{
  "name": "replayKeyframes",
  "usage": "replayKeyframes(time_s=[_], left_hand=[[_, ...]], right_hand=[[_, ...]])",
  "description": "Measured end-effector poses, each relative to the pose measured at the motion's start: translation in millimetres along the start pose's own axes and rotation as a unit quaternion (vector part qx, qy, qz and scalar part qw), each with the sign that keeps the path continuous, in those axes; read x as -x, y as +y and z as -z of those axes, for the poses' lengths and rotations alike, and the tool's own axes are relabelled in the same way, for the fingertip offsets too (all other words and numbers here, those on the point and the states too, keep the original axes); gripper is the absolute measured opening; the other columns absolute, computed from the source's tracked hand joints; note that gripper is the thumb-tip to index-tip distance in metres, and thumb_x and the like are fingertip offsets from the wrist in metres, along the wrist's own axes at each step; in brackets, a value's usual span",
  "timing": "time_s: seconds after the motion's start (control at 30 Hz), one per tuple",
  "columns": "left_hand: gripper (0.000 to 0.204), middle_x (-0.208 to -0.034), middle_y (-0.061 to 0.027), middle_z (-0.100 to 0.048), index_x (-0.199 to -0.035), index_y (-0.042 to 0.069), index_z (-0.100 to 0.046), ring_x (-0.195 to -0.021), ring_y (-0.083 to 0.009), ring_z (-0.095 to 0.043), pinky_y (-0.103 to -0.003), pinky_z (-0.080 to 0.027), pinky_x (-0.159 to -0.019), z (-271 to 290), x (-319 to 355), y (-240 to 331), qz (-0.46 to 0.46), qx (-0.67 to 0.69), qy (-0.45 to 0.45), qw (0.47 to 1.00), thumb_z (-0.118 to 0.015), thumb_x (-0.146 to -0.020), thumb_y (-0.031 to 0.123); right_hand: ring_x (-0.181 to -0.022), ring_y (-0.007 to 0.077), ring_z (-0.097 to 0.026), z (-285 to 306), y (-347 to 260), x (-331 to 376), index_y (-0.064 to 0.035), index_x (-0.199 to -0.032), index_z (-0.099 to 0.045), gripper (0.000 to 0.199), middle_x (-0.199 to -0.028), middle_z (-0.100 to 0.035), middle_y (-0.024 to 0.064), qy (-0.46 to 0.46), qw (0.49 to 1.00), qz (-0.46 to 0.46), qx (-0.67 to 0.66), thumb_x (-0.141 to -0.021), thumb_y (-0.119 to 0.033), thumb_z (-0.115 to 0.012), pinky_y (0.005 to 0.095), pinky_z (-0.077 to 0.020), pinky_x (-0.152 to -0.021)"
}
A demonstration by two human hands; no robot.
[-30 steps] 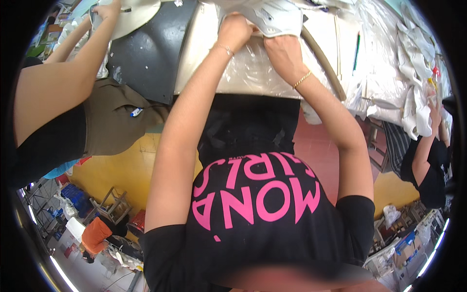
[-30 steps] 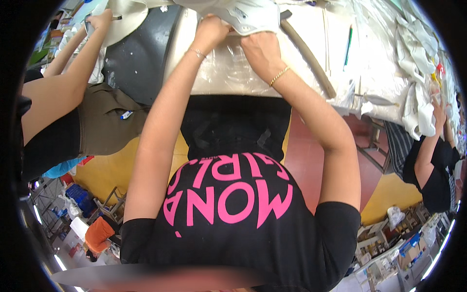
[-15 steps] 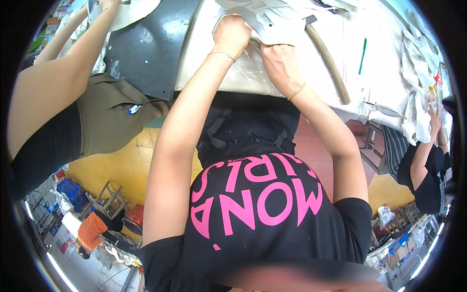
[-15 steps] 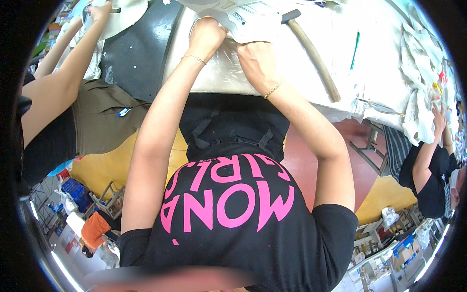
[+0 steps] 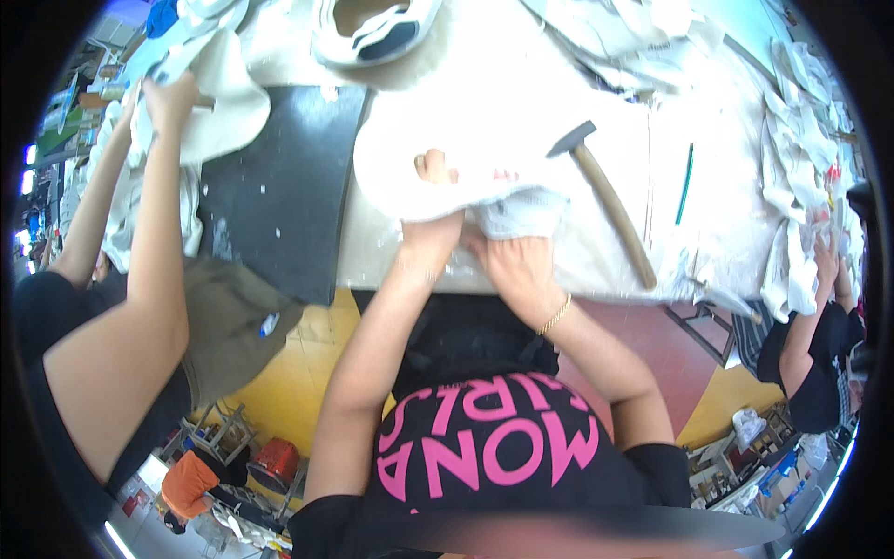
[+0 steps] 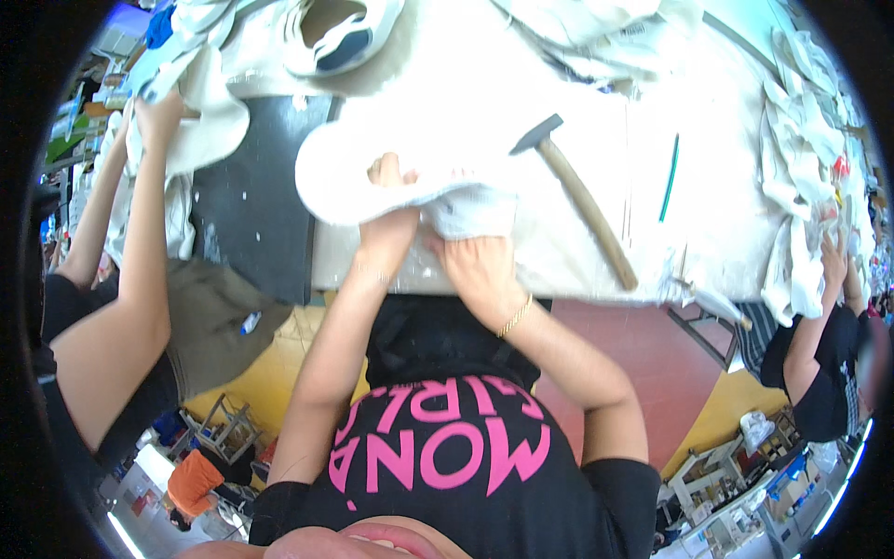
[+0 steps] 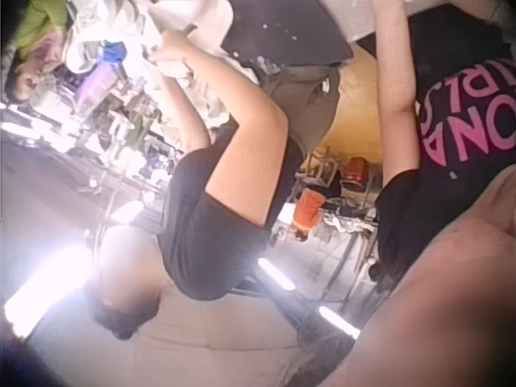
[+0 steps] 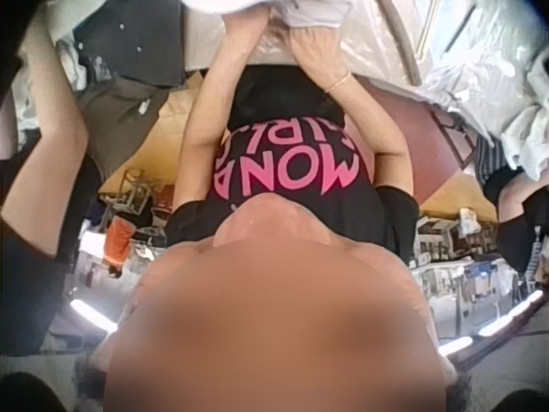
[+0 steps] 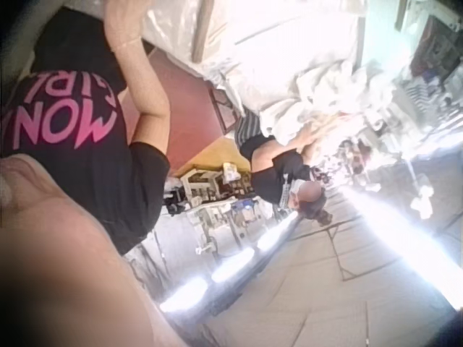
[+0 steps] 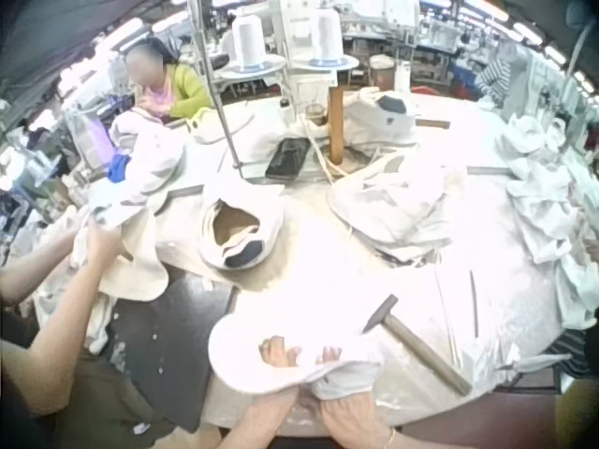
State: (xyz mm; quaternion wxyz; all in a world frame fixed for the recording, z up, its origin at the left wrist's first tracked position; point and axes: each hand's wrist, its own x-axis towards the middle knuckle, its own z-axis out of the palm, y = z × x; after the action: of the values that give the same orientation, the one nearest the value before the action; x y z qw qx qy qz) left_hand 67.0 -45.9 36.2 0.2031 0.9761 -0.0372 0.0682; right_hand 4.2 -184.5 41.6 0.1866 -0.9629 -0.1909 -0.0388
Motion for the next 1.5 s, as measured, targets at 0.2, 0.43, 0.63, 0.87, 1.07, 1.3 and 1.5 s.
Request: replayKeyframes(time_s=[0.2, 0.43, 0.63, 0.87, 1.07, 1.3, 1.5], left_hand=[[0.02, -0.085, -0.0213, -0.062, -0.096, -0.005, -0.057, -0.076, -0.0358, -0.062, -0.043, -0.049, -0.067, 19.1, -5.2, 13.0, 0.037, 0.021, -0.021, 0.999, -0.065, -0.085, 0.009], [0.02, -0.086, -0.0186, -0.063, -0.099, -0.001, -0.057, -0.078, -0.0349, -0.062, -0.043, -0.048, -0.073, 15.4, -15.4, 14.3, 0.098, 0.034, -0.072, 0.992, -0.065, -0.085, 0.011], [0.021, -0.089, -0.0169, -0.062, -0.103, 0.001, -0.057, -0.076, -0.0336, -0.061, -0.043, -0.047, -0.071, 19.4, -15.6, 6.7, 0.084, 0.078, -0.074, 0.991, -0.061, -0.086, 0.012], [0.026, -0.101, -0.0165, -0.058, -0.108, -0.001, -0.057, -0.086, -0.0327, -0.059, -0.043, -0.048, -0.074, 17.4, -1.6, 2.2, 0.043, 0.043, -0.048, 0.997, -0.06, -0.084, 0.009], [0.031, -0.11, -0.0237, -0.05, -0.106, -0.007, -0.054, -0.091, -0.0397, -0.056, -0.044, -0.047, -0.084, 36.1, 24.8, 6.2, 0.033, 0.021, -0.021, 0.999, -0.063, -0.076, 0.0], [0.016, -0.097, -0.0249, -0.051, -0.093, -0.008, -0.054, -0.09, -0.0416, -0.051, -0.049, -0.045, -0.084, 37.6, 18.7, -2.7, 0.039, 0.144, -0.011, 0.989, -0.058, -0.079, -0.002], [0.012, -0.074, -0.0272, -0.063, -0.073, -0.008, -0.066, -0.076, -0.0454, -0.062, -0.05, -0.05, -0.076, 34.9, 15.5, -11.8, 0.075, 0.166, -0.027, 0.983, -0.06, -0.078, 0.001]], right_hand=[[-0.143, 0.035, -0.028, 2.6, -0.9, -13.4, 0.0027, -0.148, -0.023, 0.096, -0.153, -0.028, 0.0202, -0.052, 0.997, -0.047, -0.02, -0.072, -0.025, -0.075, 0.0524, -0.026, -0.113], [-0.143, 0.0362, -0.028, 14.0, -3.6, -28.5, 0.0068, -0.143, -0.034, 0.079, -0.152, -0.03, 0.0233, -0.146, 0.987, -0.047, 0.04, -0.08, -0.029, -0.064, 0.0542, -0.0265, -0.111], [-0.144, 0.0313, -0.028, 16.3, -11.6, -48.4, -0.0019, -0.145, -0.036, 0.074, -0.153, -0.031, 0.0171, -0.17, 0.982, -0.037, 0.072, -0.079, -0.024, -0.059, 0.0554, -0.0266, -0.111], [-0.143, 0.0281, -0.03, 8.3, -5.8, -48.5, -0.0074, -0.147, -0.033, 0.072, -0.155, -0.03, 0.0105, -0.13, 0.984, 0.019, 0.122, -0.082, -0.026, -0.057, 0.0505, -0.0274, -0.112], [-0.141, 0.0289, -0.032, 7.5, -15.7, -46.7, -0.0059, -0.147, -0.034, 0.073, -0.152, -0.033, 0.0135, -0.081, 0.995, -0.009, 0.062, -0.081, -0.021, -0.061, 0.0469, -0.0285, -0.111], [-0.111, 0.0297, -0.054, 11.5, -15.9, -54.4, -0.0041, -0.126, -0.057, 0.051, -0.12, -0.059, 0.0132, -0.106, 0.994, 0.002, 0.035, -0.077, -0.017, -0.069, 0.0428, -0.0406, -0.094], [-0.103, 0.0266, -0.059, 1.4, -13.7, -48.0, -0.0083, -0.116, -0.062, 0.04, -0.11, -0.063, 0.011, -0.103, 0.991, 0.026, 0.086, -0.078, -0.019, -0.065, 0.0383, -0.0436, -0.089]])
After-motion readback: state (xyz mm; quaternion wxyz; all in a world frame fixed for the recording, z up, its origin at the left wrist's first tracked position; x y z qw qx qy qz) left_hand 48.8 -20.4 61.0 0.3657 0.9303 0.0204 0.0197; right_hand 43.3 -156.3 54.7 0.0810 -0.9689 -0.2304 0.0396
